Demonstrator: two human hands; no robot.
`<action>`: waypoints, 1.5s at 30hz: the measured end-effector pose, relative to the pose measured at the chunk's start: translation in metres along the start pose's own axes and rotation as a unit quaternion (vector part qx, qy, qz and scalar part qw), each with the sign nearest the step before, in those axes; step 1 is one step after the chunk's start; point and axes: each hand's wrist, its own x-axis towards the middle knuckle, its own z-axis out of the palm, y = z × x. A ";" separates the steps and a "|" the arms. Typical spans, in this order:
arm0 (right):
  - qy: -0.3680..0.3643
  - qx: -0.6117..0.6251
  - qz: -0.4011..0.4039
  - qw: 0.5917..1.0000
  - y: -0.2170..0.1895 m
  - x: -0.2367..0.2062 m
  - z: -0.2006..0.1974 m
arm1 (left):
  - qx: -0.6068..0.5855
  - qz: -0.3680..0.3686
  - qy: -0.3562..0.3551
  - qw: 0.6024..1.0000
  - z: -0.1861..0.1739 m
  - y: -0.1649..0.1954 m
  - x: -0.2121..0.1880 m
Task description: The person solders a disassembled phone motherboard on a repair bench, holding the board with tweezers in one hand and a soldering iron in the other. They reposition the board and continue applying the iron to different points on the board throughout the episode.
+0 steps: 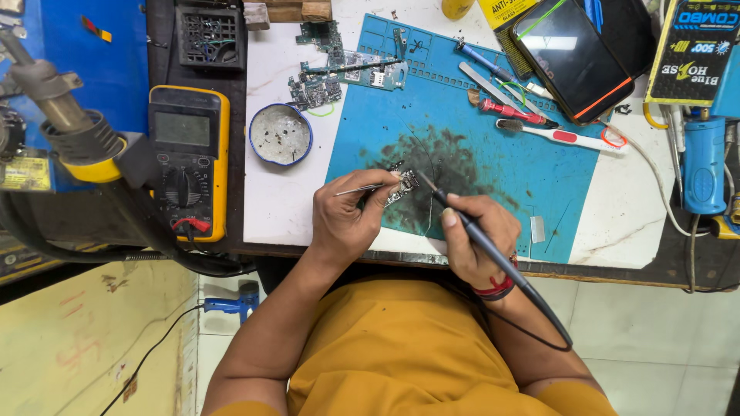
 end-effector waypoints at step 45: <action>-0.063 -0.005 -0.018 0.998 -0.010 0.012 -0.001 | 0.020 -0.008 0.016 1.000 0.001 -0.001 -0.002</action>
